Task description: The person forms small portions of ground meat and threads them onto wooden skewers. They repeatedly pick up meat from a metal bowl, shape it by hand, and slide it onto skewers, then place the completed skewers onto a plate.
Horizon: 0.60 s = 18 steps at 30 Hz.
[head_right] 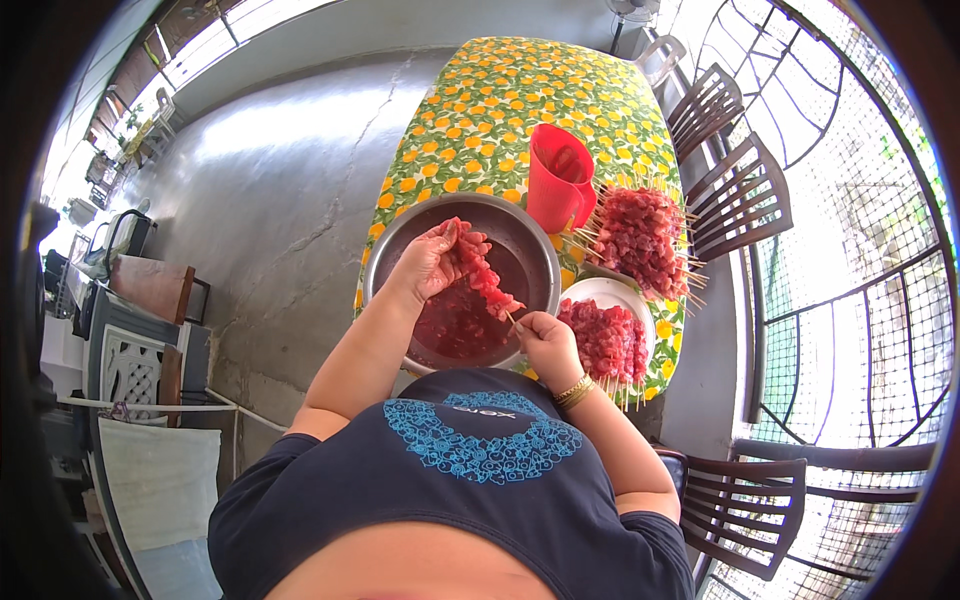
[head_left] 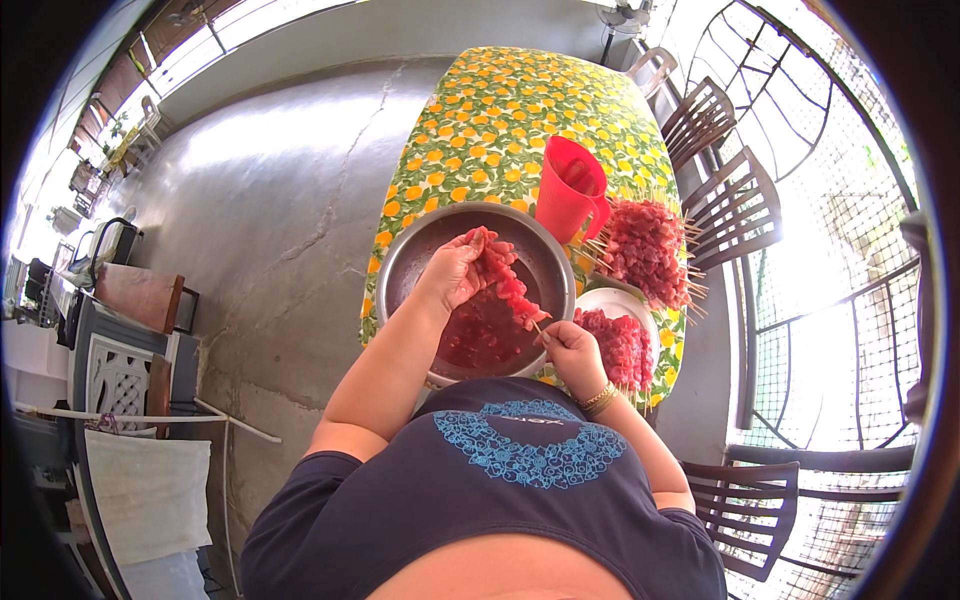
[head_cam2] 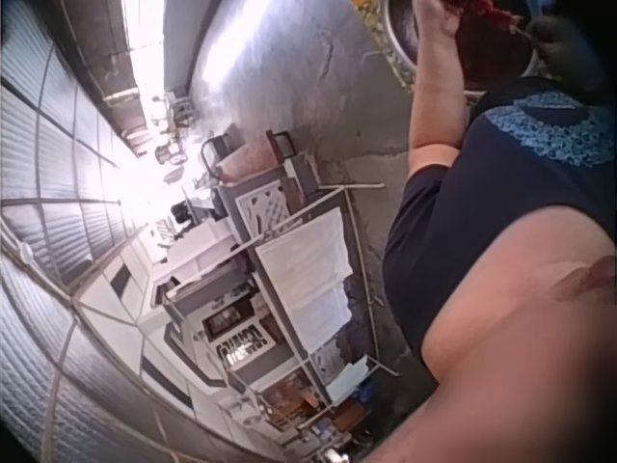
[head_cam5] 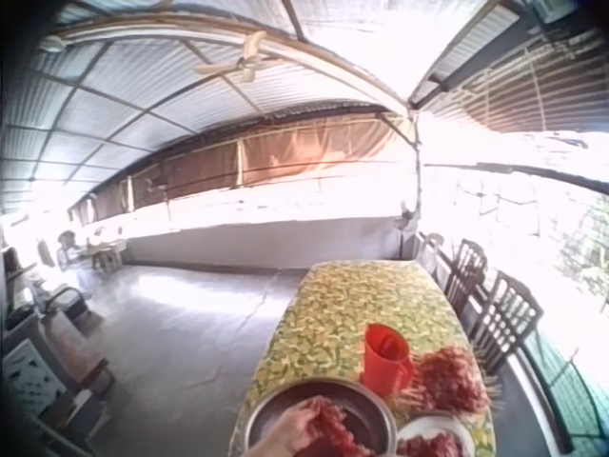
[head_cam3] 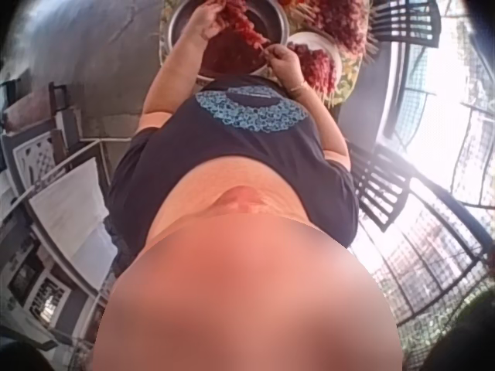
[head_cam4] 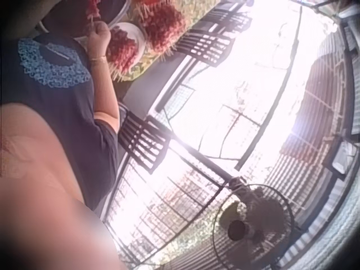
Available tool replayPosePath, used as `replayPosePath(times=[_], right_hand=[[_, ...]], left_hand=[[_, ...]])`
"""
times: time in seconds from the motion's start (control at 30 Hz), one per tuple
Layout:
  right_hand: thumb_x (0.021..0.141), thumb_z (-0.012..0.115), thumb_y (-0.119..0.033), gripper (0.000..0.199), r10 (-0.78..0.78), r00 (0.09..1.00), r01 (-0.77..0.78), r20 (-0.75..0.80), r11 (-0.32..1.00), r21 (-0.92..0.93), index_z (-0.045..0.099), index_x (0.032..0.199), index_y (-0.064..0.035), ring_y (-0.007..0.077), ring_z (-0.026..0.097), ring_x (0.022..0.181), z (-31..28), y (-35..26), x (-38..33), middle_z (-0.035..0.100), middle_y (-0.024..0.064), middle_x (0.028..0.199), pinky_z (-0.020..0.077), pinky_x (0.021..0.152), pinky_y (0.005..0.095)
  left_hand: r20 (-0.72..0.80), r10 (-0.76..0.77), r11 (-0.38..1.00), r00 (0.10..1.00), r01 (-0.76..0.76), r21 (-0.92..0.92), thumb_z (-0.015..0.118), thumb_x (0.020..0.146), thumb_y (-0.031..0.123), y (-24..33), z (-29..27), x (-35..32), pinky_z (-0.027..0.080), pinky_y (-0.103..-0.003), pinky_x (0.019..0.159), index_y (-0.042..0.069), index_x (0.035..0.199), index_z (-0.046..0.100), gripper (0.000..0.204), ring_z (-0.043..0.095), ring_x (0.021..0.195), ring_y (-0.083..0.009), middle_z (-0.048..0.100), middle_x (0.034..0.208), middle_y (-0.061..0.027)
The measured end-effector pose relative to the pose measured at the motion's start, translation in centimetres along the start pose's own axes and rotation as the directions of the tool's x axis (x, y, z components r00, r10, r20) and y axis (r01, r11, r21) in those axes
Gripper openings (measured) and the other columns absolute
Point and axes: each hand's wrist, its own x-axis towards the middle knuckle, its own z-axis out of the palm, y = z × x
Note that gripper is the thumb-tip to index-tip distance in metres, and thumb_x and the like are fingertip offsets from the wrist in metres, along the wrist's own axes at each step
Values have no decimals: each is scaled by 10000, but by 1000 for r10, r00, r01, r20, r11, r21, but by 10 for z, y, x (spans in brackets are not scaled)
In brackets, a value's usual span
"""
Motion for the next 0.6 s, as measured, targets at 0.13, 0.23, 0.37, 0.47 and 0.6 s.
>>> replayPosePath(times=[0.13, 0.23, 0.37, 0.47, 0.6], right_hand=[[940, 623, -61, 86, -23, 1000, 23, 5, 997, -80, 682, 890, -24, 56, 536, 656, -1, 1, 1, 639, -14, 744, 461, 618, 231], [931, 626, -52, 82, -113, 993, 109, -13, 978, -176, 684, 882, -22, 59, 536, 648, -3, 3, 2, 633, -4, 730, 457, 613, 231], [927, 621, -39, 82, -82, 996, 76, -31, 986, -151, 681, 876, -19, 63, 528, 631, -3, 7, 3, 621, 2, 720, 449, 601, 231], [931, 617, -40, 84, -43, 998, 41, -38, 998, -56, 678, 879, -18, 62, 521, 629, -1, 9, 2, 618, -8, 725, 448, 599, 230], [941, 613, -47, 88, -10, 1000, 11, -26, 1000, 11, 674, 883, -20, 57, 521, 634, 0, 8, 0, 620, -22, 741, 450, 602, 226]], left_hand=[[-44, -20, 1000, 999, 20, 9, 564, 1001, 232, 3, 5, -4, 585, -527, 842, 19, 1065, 609, 227, 669, 1028, -387, 687, 1037, -227], [-107, 16, 995, 994, -5, 96, 536, 1015, 205, 3, 12, -6, 584, -523, 842, 16, 1068, 600, 206, 668, 1041, -373, 686, 1045, -231], [-91, 183, 941, 979, -148, 306, 510, 1026, 184, -6, 20, -7, 580, -508, 843, 32, 1091, 588, 183, 672, 1041, -354, 687, 1066, -219], [-102, 133, 983, 986, -118, 143, 502, 1030, 181, -13, 22, -6, 566, -501, 873, 55, 1105, 587, 169, 674, 1043, -346, 688, 1083, -209], [-137, 56, 998, 989, -56, 6, 507, 1028, 189, -20, 25, -4, 541, -514, 920, 78, 1113, 601, 168, 666, 1065, -345, 684, 1112, -201]])
